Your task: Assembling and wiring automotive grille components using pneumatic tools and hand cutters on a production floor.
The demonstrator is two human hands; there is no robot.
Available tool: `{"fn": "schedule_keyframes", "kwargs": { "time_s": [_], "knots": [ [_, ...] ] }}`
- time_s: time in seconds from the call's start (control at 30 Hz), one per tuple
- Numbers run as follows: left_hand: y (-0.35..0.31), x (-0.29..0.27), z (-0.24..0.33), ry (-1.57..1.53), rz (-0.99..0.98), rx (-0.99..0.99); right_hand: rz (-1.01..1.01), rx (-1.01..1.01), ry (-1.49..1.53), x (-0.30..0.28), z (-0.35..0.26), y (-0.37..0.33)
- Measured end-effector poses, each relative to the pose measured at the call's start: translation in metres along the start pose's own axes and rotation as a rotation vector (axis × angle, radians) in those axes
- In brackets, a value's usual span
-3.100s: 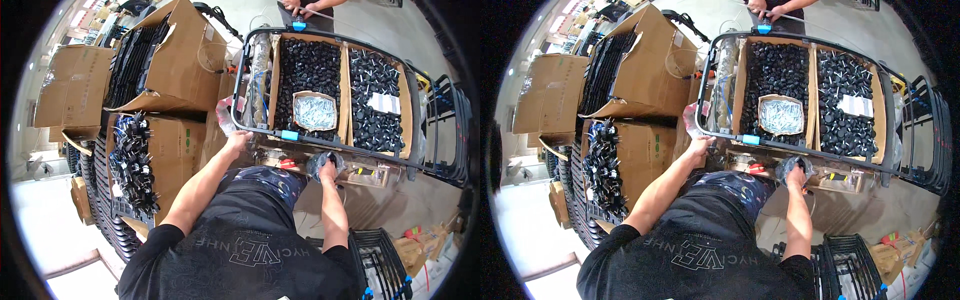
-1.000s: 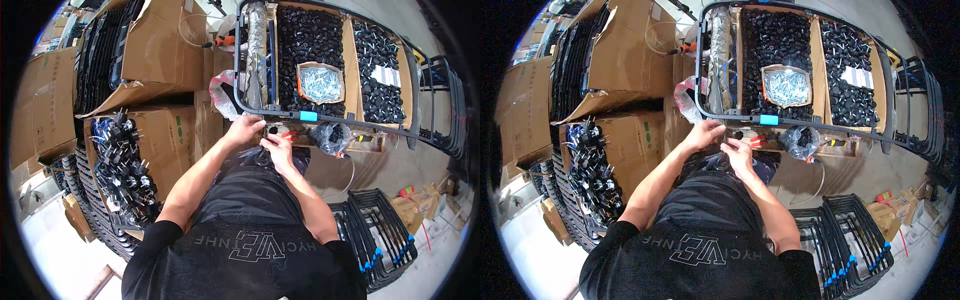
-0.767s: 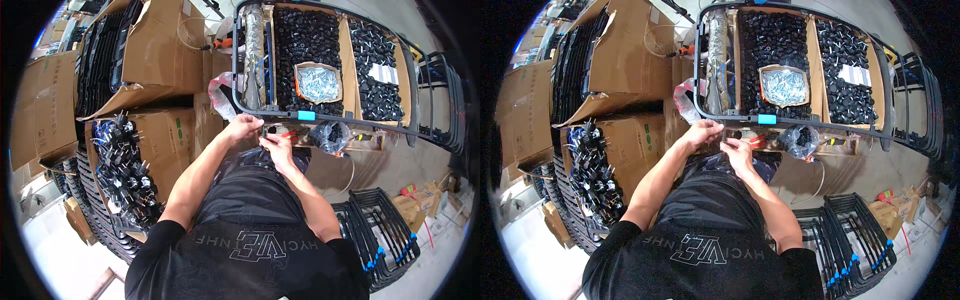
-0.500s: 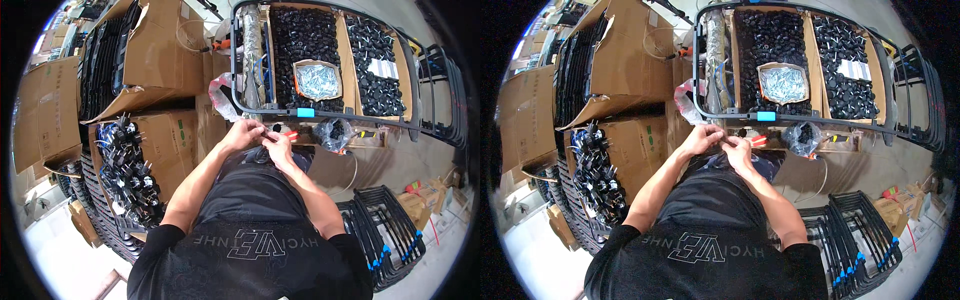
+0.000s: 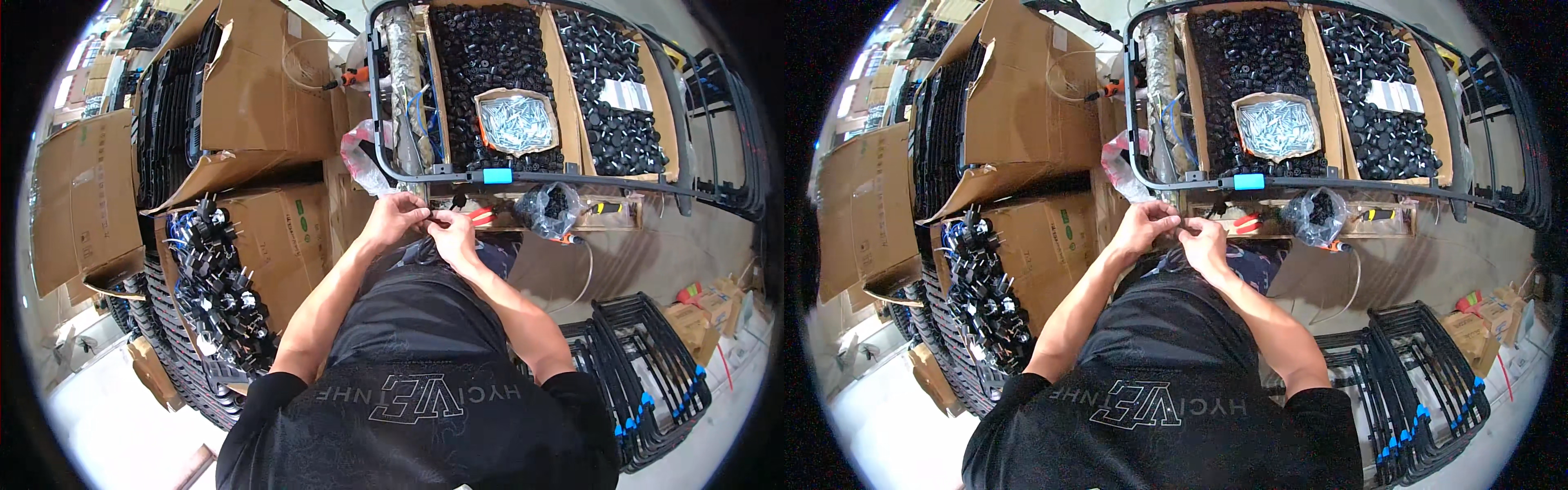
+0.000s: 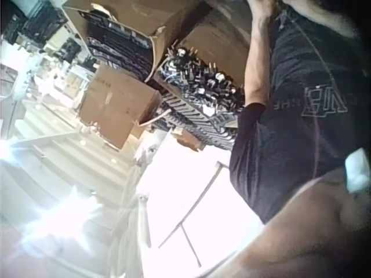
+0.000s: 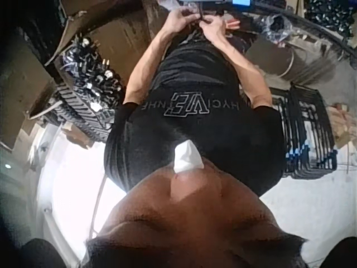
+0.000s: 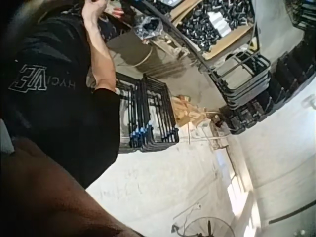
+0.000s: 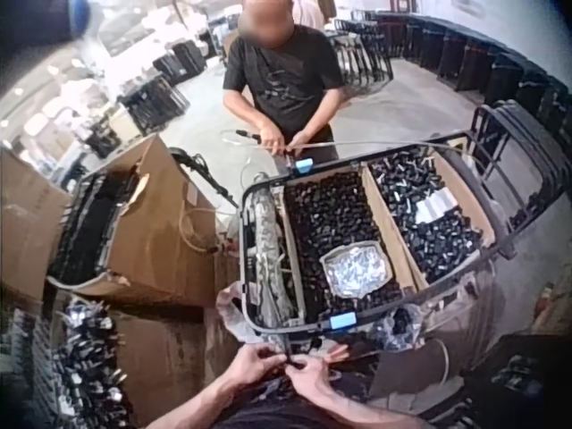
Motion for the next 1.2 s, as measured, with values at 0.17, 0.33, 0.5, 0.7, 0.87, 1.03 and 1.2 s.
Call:
{"fn": "schedule_keyframes", "kwargs": {
  "time_s": [0.17,0.33,0.5,0.7,0.87,1.03,1.2],
  "knots": [
    [0.003,0.001,-0.005,-0.068,0.036,-0.029,0.057,-0.021,-0.080,0.000,0.010,0.003],
    [-0.004,0.013,-0.012,-0.158,0.037,-0.231,0.065,-0.037,-0.029,0.005,0.017,0.005],
    [0.000,-0.012,-0.032,-0.006,0.098,-0.194,0.002,-0.093,0.147,-0.002,0.028,0.010],
    [0.004,-0.002,-0.047,-0.300,0.027,-0.296,0.451,0.570,0.076,-0.009,0.323,0.078],
    [0.002,-0.015,-0.048,-0.409,0.074,-0.318,0.238,0.556,-0.760,0.019,0.345,0.133],
    [0.007,-0.019,-0.054,-0.465,0.048,-0.338,0.287,0.714,-0.441,0.033,0.426,0.145],
    [0.013,-0.011,-0.056,-0.470,-0.063,-0.315,0.229,0.617,0.430,0.047,0.426,0.137]
  ]
}}
Point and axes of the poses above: each hand's wrist, its own y-axis towards the middle knuckle, its own x-axis out of the palm, z = x × y, the point moved 8 cm from there along y, towards the middle knuckle, and after that the axes turned 11 degrees about -y, right-handed, at the moved point
